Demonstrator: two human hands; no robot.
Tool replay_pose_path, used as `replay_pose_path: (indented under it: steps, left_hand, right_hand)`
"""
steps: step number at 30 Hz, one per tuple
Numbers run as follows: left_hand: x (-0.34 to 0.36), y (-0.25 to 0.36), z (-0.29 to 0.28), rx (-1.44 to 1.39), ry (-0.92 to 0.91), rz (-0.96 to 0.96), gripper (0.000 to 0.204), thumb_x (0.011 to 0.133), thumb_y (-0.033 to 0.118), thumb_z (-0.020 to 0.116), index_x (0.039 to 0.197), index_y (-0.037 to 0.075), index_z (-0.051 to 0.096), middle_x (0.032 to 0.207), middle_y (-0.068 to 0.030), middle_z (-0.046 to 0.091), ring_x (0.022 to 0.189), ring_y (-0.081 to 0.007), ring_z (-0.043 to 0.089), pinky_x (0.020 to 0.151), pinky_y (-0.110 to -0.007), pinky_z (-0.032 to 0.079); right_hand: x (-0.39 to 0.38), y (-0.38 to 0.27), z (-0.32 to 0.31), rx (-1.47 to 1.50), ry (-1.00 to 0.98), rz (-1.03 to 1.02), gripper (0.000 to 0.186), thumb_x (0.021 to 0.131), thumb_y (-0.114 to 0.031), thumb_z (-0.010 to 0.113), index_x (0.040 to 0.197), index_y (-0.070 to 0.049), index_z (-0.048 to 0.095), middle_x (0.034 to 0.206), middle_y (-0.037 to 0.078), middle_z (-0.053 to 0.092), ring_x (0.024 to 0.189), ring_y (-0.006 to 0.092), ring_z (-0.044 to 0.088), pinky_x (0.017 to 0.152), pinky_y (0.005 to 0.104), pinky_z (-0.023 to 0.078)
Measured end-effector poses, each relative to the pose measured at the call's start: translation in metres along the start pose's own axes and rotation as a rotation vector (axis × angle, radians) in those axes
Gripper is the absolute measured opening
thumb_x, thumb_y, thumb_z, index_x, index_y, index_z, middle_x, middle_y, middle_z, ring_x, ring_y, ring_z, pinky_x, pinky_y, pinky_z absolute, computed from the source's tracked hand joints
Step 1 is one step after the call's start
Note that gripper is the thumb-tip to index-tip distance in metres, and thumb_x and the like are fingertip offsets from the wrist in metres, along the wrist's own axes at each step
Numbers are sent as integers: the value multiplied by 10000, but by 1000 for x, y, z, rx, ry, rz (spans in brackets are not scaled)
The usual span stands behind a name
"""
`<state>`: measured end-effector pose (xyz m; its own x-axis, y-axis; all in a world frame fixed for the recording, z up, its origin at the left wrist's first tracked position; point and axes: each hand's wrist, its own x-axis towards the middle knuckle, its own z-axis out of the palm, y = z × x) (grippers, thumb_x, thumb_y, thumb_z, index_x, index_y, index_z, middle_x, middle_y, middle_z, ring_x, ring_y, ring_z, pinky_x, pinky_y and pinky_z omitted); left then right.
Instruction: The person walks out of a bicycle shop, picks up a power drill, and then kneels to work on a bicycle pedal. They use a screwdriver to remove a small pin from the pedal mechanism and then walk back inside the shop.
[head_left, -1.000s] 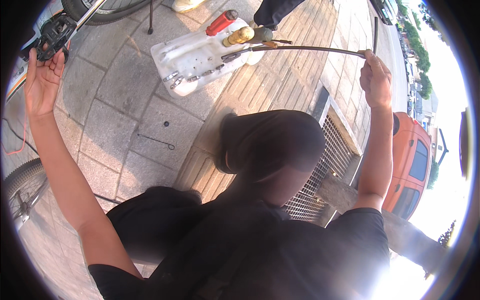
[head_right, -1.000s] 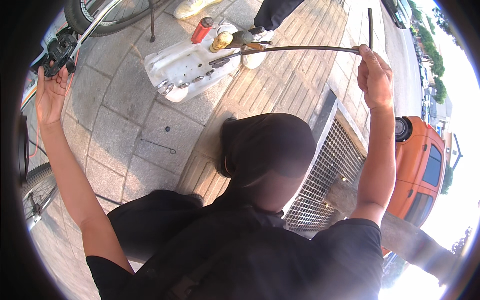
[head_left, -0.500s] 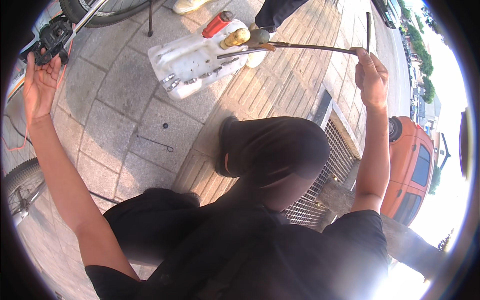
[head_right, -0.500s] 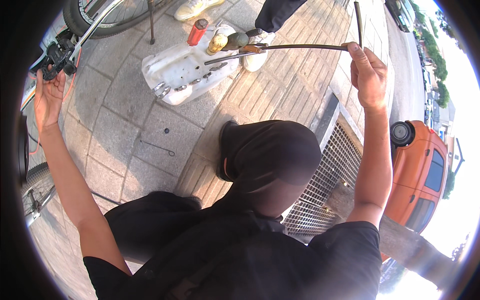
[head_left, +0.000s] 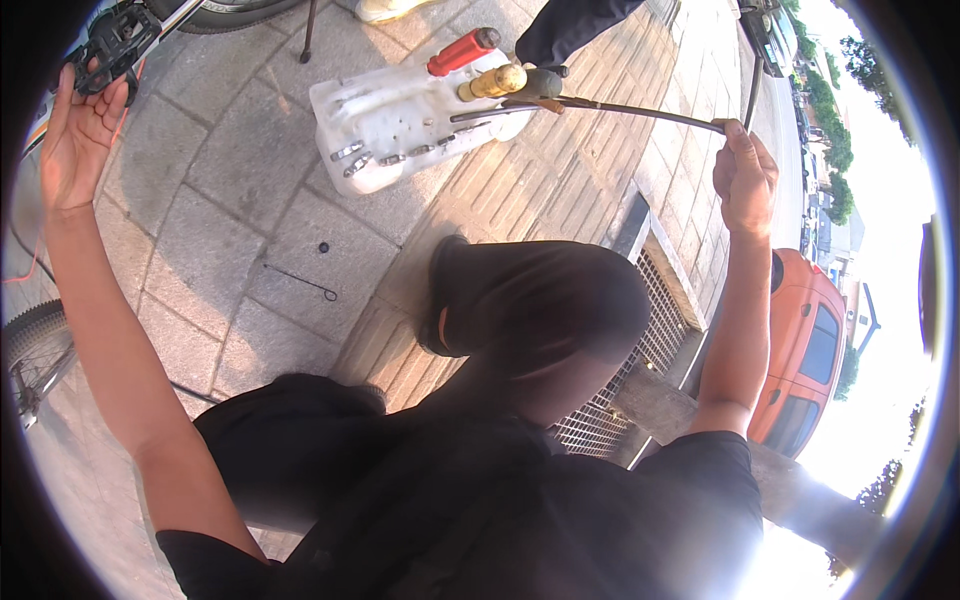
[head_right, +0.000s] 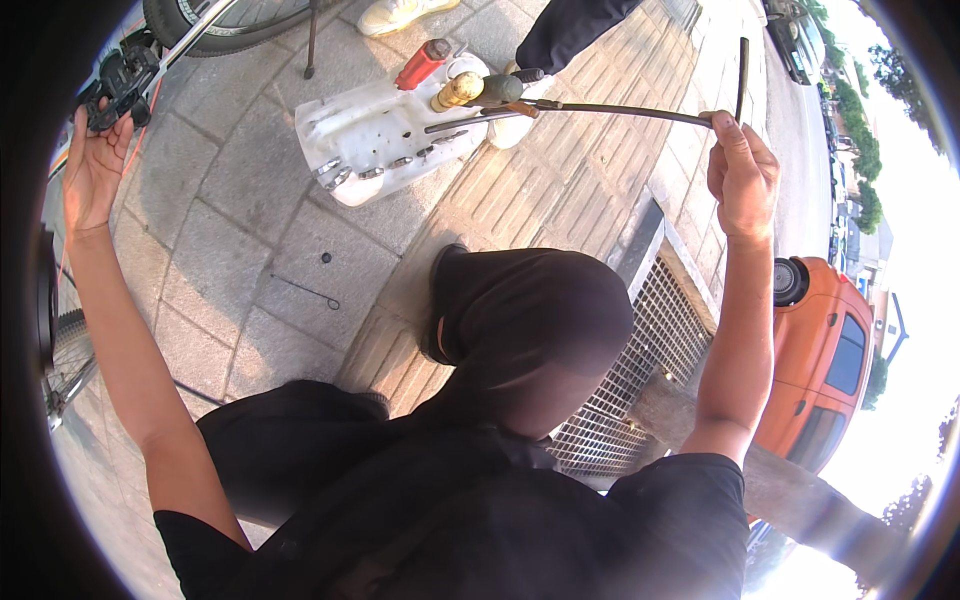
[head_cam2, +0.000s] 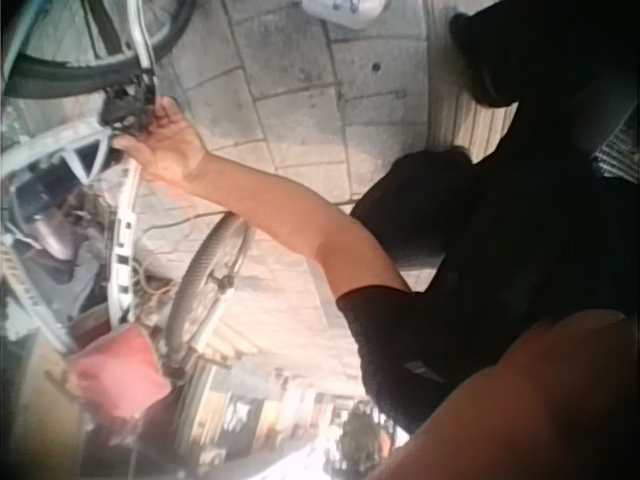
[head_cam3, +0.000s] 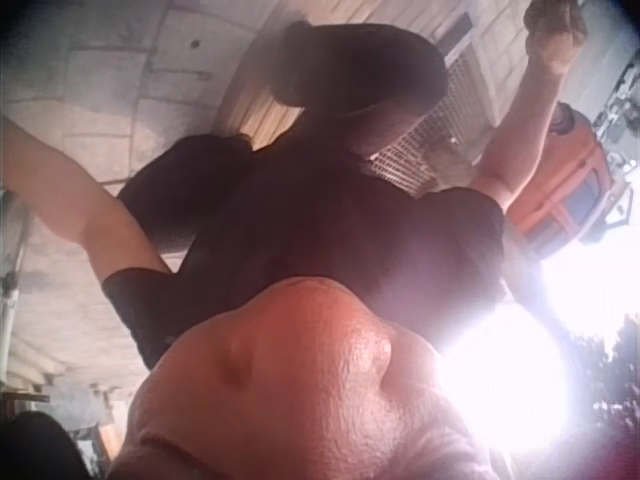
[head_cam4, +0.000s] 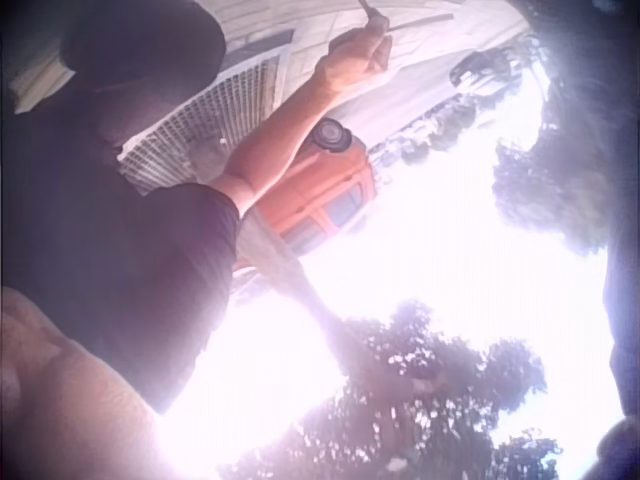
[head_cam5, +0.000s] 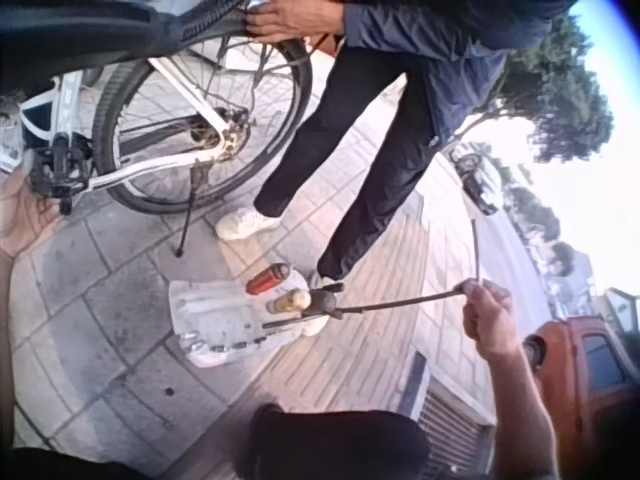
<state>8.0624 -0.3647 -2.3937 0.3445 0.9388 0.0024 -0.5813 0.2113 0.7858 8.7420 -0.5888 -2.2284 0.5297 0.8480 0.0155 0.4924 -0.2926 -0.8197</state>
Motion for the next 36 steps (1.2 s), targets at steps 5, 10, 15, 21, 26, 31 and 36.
replay_pose_path:
  steps: [5,10,15,21,26,31,36]
  left_hand:
    - [0,3,3,43,-23,-7,341,1083,279,559,1236,-20,616,1177,-143,680,1082,-220,676,1029,-342,565]
    - [-2,-2,10,74,46,9,350,1074,299,575,1218,-18,618,1160,-143,681,1062,-209,686,1010,-323,577]
    - [-5,1,0,52,-10,-11,345,1064,296,597,1200,-21,611,1180,-167,674,1127,-236,684,1025,-327,574]
    - [-7,1,5,27,2,4,325,1057,302,609,1212,17,623,1159,-71,694,1017,-193,716,992,-334,597]
    - [-7,3,14,-11,22,39,303,1066,279,591,1205,11,622,1151,-78,699,1013,-209,722,971,-339,610]
    - [-10,1,16,25,-21,32,312,1066,284,590,1203,5,614,1128,-78,702,1000,-217,723,965,-339,616]
    - [-20,6,23,7,-81,77,295,1084,285,552,1230,33,600,1112,-58,697,993,-216,718,965,-357,618]
  right_hand:
    - [-5,0,13,-156,-140,-163,341,1034,-348,659,1091,-28,763,608,-85,463,533,15,397,494,223,297]
    - [12,2,77,-697,-487,-835,269,910,-248,780,1128,-90,763,952,45,708,865,176,649,832,321,473]
    - [10,31,128,-776,-204,-956,241,844,-213,818,1050,-113,743,988,43,699,945,256,666,854,400,503]
    - [-20,62,155,-620,-402,-750,275,957,-105,675,1228,-59,695,1218,160,689,1100,336,658,936,429,516]
    - [-4,66,188,-698,-467,-847,404,911,-276,750,1209,-15,671,1174,176,662,1076,337,618,933,426,486]
    - [-14,64,185,-473,-533,-459,408,870,-352,818,1021,12,711,850,115,639,773,242,598,711,360,518]
    - [-19,30,101,-507,-347,-708,424,839,-166,858,659,-33,498,638,60,455,602,210,428,558,363,359]
